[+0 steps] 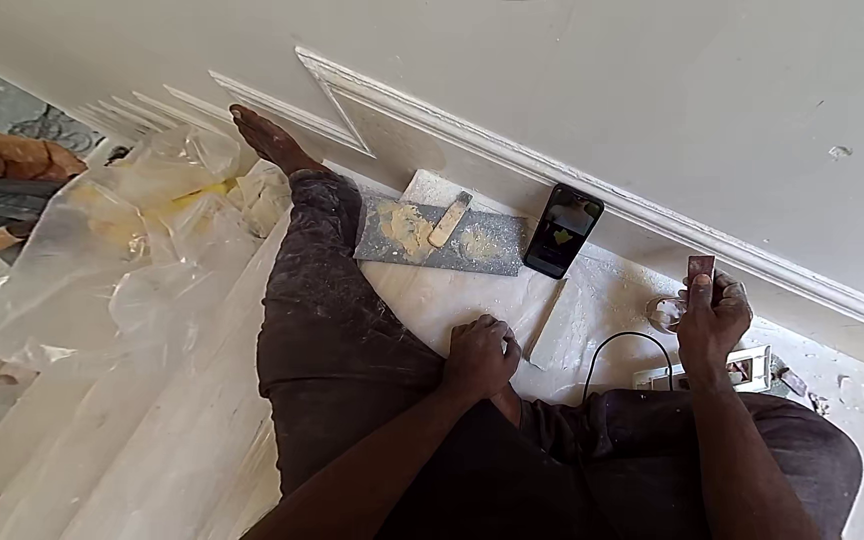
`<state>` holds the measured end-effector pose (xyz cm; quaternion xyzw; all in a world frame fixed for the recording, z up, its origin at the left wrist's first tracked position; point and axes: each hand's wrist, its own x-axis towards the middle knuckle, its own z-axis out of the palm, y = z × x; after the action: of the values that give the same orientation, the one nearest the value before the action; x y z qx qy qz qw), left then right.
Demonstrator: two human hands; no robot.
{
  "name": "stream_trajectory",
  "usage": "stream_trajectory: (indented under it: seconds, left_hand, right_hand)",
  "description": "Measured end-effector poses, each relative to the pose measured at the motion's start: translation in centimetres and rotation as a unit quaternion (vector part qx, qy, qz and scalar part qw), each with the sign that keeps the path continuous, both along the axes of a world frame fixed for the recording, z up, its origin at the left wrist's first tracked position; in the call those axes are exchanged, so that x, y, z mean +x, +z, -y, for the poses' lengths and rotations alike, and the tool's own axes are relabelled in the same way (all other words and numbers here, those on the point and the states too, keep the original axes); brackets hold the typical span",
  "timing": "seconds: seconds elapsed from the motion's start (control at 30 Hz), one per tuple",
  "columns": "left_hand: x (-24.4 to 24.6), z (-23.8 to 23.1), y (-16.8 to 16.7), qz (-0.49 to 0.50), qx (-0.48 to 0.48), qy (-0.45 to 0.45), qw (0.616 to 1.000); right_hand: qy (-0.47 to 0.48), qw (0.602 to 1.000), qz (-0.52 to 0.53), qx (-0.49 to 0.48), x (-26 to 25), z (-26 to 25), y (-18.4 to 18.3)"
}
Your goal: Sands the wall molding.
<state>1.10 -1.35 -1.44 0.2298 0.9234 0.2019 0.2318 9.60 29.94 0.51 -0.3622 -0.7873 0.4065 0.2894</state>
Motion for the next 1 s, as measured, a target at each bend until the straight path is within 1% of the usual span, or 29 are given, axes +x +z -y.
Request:
stream_trajectory:
  seconds: [0.07, 0.1, 0.13, 0.2, 0.27, 0.33, 0.43, 0.53, 0.6, 0.77, 0.9, 1.0]
  left_hand:
    - [0.1, 0.0, 0.0, -0.006, 0.000, -0.001, 1.000]
    - [0.1, 0.0, 0.0, -0.006, 0.001, -0.001, 1.000]
    - [0.1, -0.1, 0.0, -0.006, 0.002, -0.001, 1.000]
    - [-0.1, 0.0, 0.0, -0.003, -0.002, -0.003, 1.000]
    - [-0.2, 0.0, 0.2, 0.006, -0.011, -0.004, 1.000]
    - [-0.2, 0.0, 0.1, 0.004, -0.008, -0.002, 1.000]
    - [-0.2, -0.1, 0.1, 0.002, -0.004, 0.001, 1.000]
    - [-0.1, -0.1, -0.1, -0.008, -0.001, 0.001, 1.000]
    - [0.1, -0.1, -0.3, -0.019, -0.002, 0.001, 1.000]
    - [0.0, -0.4, 0.0, -0.012, -0.013, 0.000, 1.000]
    - [-0.1, -0.3, -0.1, -0.013, 0.000, -0.002, 1.000]
    - [-0.2, -0.5, 0.1, -0.001, -0.014, -0.003, 1.000]
  right_hand:
    - [-0.004, 1.000, -0.005, 0.001, 0.1, -0.1, -0.1]
    - [-0.006, 1.000, -0.003, 0.020, 0.0, -0.1, 0.0]
    - [-0.001, 0.999, 0.011, 0.046, -0.1, -0.2, 0.2]
    - [0.036, 0.990, 0.043, 0.132, -0.4, -0.3, 1.1]
    - [0.090, 0.964, 0.059, 0.242, -1.0, -0.8, 2.0]
    - [0.126, 0.934, 0.056, 0.331, -1.8, -1.9, 2.6]
    - [0.113, 0.903, 0.050, 0.411, -2.7, -3.2, 2.8]
    - [0.056, 0.903, 0.046, 0.423, -2.8, -4.1, 2.2]
    - [0.039, 0.906, 0.033, 0.421, -2.7, -4.7, 1.7]
    - [0.032, 0.893, 0.008, 0.449, -2.3, -5.6, 1.4]
    - [0.029, 0.901, 0.004, 0.433, -2.4, -5.6, 1.4]
    - [0.055, 0.894, -0.003, 0.445, -3.4, -5.2, 1.4]
